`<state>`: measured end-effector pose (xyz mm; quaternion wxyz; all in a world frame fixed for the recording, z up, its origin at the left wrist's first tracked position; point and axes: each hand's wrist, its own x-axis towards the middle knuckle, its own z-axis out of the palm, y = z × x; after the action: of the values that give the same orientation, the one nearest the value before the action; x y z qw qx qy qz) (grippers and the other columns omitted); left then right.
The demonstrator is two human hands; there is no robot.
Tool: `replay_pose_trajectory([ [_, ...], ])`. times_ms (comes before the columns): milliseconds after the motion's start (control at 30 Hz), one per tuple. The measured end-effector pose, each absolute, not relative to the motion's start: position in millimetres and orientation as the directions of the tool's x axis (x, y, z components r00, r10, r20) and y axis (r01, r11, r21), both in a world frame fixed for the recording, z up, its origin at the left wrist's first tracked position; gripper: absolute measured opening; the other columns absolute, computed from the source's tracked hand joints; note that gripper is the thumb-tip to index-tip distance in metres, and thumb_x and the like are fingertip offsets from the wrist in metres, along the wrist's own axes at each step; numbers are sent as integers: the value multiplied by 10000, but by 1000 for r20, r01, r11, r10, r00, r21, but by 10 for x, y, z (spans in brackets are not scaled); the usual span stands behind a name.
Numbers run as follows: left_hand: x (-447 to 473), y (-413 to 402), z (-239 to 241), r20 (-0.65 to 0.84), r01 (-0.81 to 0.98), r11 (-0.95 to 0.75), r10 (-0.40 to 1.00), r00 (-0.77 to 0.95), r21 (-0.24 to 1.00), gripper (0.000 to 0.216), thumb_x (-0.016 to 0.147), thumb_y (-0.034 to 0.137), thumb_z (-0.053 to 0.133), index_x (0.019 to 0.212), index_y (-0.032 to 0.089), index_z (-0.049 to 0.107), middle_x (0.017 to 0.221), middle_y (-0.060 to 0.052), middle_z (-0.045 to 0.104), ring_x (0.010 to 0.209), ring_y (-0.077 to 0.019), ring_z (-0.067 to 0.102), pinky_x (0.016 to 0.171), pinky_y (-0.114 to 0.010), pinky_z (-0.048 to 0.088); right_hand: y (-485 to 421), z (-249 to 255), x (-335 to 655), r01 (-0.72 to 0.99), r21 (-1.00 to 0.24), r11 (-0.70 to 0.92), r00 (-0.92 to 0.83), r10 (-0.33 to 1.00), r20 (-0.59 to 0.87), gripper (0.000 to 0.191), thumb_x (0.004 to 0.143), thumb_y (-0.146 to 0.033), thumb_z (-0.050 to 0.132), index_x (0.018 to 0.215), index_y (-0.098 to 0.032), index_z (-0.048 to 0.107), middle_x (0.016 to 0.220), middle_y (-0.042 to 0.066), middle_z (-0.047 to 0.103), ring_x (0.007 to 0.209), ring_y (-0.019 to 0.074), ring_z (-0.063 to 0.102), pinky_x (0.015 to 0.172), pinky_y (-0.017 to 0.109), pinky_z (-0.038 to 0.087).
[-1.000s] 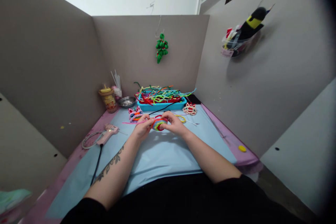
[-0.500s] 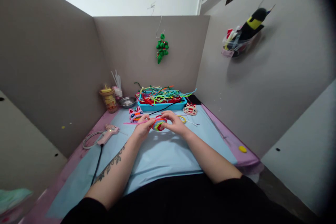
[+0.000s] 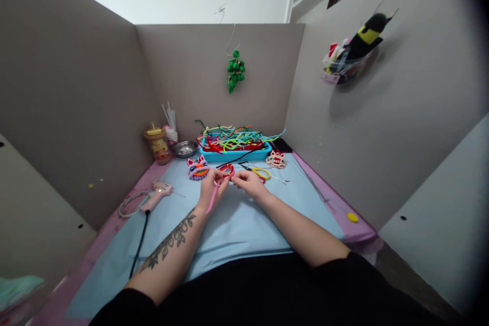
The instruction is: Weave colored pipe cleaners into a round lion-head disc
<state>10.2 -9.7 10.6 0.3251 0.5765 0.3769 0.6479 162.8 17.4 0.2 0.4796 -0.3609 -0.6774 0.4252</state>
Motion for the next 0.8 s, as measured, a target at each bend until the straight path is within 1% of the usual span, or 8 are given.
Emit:
replay_pose_trajectory([
  [133,96,-105,90,479,0,-481,873,-95,877,203,570,202,767,661,210,585,745,-29,643,731,-173,566,742,-281,429,176,5,1624,10,-959,285,-257,927,272,348,693,-510,640,614,-175,592,495,-32,510,473,100,447,490,234,352],
  [267,75,-41,64,459,-17,-458,887,54,889,249,572,168,745,766,204,593,840,-52,670,826,-199,605,772,-306,448,206,26,1676,1,-966,257,-173,952,253,330,670,-490,655,626,-169,592,489,-42,501,458,92,431,484,229,340],
  [367,73,4,53,409,-157,-384,893,186,910,276,590,145,716,792,196,535,927,-66,681,913,-206,624,801,-320,451,234,47,1723,42,-957,286,-120,953,279,307,677,-466,648,625,-172,577,500,-44,494,470,96,433,497,233,340],
  [433,83,23,53,356,-260,-296,906,229,919,300,603,172,718,795,198,490,911,-58,687,905,-202,637,791,-322,456,246,49,1735,96,-939,331,-108,941,321,299,698,-458,629,621,-176,565,511,-41,490,490,102,436,507,237,338],
  [533,103,44,51,272,-328,-206,947,171,922,353,613,271,747,779,199,443,753,-16,678,753,-173,652,704,-285,460,246,24,1705,163,-901,403,-105,915,390,288,718,-445,616,626,-182,543,545,-36,499,521,109,437,522,241,339],
  [633,115,65,33,226,-318,-190,971,80,929,420,589,330,777,770,199,421,628,26,638,585,-126,611,601,-230,426,212,-1,1637,192,-865,464,-103,886,452,256,729,-418,617,655,-193,517,585,-39,502,544,113,442,528,243,347],
  [700,115,76,20,206,-309,-180,977,53,934,456,562,327,796,769,198,410,615,30,636,541,-110,591,574,-215,409,171,1,1599,229,-834,502,-115,865,489,221,752,-390,598,673,-202,514,600,-34,506,554,121,450,533,249,354],
  [800,107,79,17,175,-322,-155,984,36,934,490,525,302,814,775,198,406,634,25,644,550,-109,597,577,-213,410,107,31,1579,330,-749,575,-145,815,562,162,793,-338,556,694,-212,532,637,-12,536,588,141,478,567,268,373],
])
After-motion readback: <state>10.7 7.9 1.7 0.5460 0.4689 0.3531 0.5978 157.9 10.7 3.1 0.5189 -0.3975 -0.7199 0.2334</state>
